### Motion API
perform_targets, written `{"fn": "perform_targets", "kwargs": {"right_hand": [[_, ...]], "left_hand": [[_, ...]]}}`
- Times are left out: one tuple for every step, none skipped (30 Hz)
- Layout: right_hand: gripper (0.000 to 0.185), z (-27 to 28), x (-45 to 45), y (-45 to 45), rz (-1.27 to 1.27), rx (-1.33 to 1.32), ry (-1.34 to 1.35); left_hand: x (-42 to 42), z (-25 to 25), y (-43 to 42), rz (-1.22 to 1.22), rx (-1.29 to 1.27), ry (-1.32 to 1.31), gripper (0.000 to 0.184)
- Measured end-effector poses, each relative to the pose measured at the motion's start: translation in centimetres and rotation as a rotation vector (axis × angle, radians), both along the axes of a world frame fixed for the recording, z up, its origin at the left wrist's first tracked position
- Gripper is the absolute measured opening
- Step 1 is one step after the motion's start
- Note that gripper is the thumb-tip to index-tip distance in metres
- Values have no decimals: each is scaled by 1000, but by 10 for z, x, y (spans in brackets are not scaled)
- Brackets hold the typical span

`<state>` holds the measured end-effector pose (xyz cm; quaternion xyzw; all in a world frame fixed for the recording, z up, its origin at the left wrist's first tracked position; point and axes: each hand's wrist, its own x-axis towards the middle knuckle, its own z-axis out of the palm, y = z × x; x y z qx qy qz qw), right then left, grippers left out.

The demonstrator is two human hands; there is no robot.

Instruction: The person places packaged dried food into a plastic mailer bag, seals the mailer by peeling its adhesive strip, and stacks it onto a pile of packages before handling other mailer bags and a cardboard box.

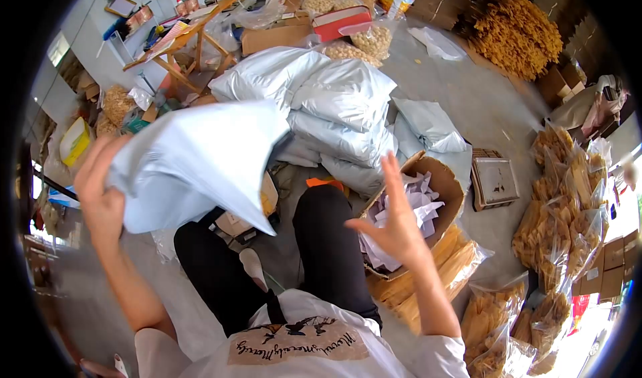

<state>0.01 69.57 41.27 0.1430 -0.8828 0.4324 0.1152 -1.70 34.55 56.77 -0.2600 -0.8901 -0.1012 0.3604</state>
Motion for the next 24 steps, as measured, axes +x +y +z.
{"fn": "perform_targets", "kwargs": {"right_hand": [[111,10,-9,-20,127,-10,110],[114,23,-16,-40,220,26,140],[114,27,-24,-59,262,63,186],[112,24,-31,-75,301,73,208],[110,14,-45,-89,346,114,243],[107,18,-45,-104,423,-89,234],[107,16,-50,-112,467,-109,248],[108,9,-56,-116,515,-129,261],[109,-2,-62,-121,462,-85,295],[110,-6,-65,-126,409,-44,329],[112,-6,-64,-129,318,-55,348],[112,-5,-65,-130,308,-55,352],[108,-4,-66,-130,399,-143,254],[105,-4,-67,-130,490,-231,154],[92,-8,-68,-135,503,-198,230],[73,-7,-65,-139,558,-148,200],[68,-12,-62,-145,600,-215,175],[62,-18,-57,-152,643,-284,149],[57,-23,-52,-158,642,-310,131],[54,-25,-48,-160,641,-330,112],[48,-24,-44,-163,630,-406,183],[43,-25,-41,-165,617,-483,251],[43,-28,-37,-164,622,-485,246],[37,-32,-31,-162,550,-486,18]], "left_hand": [[-5,1,9,-37,-66,26,36],[-8,2,17,-79,-132,52,33],[-8,5,24,-86,-129,66,33],[-7,8,30,-131,-188,66,30],[-6,11,34,-179,-247,66,26],[-4,14,34,-193,-245,77,26],[-2,16,33,-208,-245,48,24],[0,17,30,-220,-245,18,22],[-1,17,26,-270,-200,-25,18],[0,17,20,-278,-202,-17,18],[0,17,13,-315,-181,-82,17],[2,17,8,-354,-160,-151,17],[4,17,4,-382,-150,-218,17],[2,17,3,-390,-150,-217,17],[1,17,3,-456,-117,-254,17],[0,17,2,-518,-84,-292,17],[-3,16,0,-517,-83,-292,17],[-7,13,-2,-500,-14,-321,18],[-10,10,-5,-479,54,-348,20],[-13,5,-5,-471,52,-347,20],[-16,-1,-5,-454,102,-347,22],[-17,-4,-6,-437,152,-348,24],[-18,-4,-8,-408,135,-364,27],[-21,-7,-8,-404,137,-367,27]]}}
